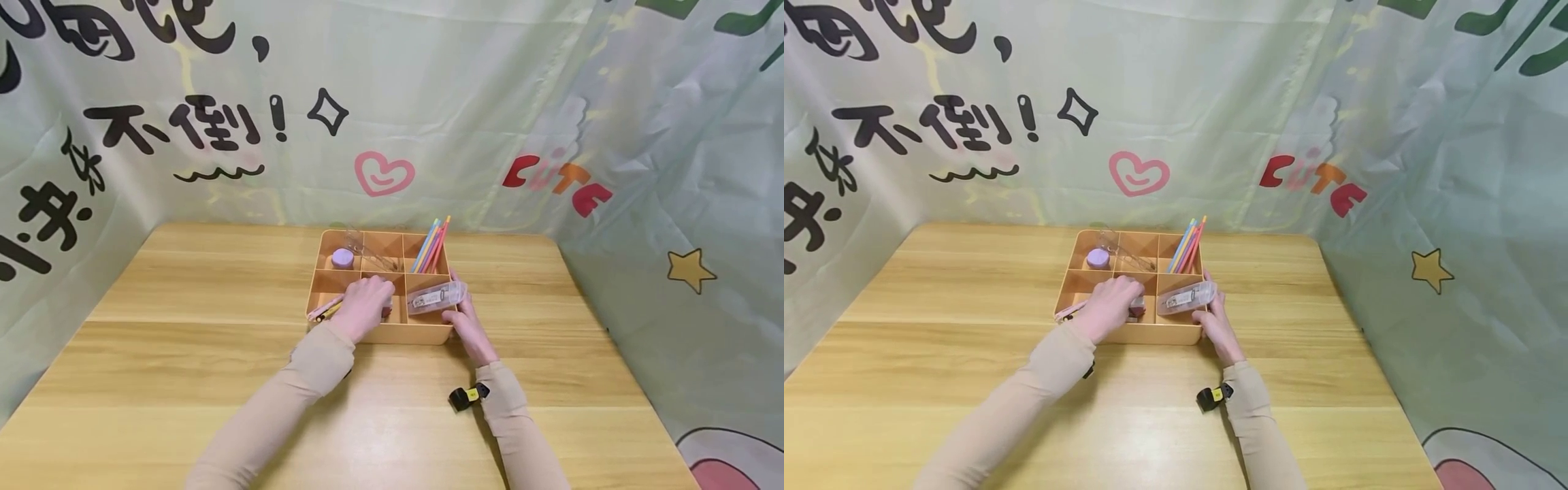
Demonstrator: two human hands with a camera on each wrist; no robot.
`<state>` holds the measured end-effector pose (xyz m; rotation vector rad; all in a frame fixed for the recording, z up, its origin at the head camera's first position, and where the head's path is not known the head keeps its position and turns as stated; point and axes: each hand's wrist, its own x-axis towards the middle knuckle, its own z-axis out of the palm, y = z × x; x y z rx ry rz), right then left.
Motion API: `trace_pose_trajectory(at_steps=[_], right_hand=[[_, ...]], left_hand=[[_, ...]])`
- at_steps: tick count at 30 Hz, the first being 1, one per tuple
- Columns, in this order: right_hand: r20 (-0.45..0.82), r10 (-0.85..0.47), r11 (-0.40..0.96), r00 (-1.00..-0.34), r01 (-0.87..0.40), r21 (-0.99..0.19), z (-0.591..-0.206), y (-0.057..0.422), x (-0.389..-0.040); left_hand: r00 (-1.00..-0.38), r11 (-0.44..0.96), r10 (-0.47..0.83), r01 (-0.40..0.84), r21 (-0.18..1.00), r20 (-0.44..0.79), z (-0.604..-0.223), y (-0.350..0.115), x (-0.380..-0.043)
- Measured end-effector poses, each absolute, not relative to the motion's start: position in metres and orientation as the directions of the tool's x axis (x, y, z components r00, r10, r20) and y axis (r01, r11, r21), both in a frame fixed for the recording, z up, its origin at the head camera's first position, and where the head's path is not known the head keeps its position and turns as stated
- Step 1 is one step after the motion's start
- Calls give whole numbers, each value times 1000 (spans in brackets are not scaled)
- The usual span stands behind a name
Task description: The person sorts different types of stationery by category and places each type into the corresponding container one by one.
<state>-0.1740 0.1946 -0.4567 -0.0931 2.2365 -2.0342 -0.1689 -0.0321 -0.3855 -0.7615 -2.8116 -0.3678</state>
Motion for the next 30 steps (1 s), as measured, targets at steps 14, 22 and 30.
trace_pose_trajectory(at_steps=[14, 22, 30], right_hand=[[-54, -109, 94, -993, 44, -995, -458, 193, -173], [-57, -116, 92, -992, 46, -995, -457, 191, -173], [-63, -111, 86, -992, 54, -995, -458, 193, -173]], left_hand=[[-859, 870, 452, 484, 97, 240, -403, -29, -183], [-787, 761, 489, 596, 257, 377, -388, -51, -150], [-731, 665, 571, 678, 313, 373, -379, -86, -106]])
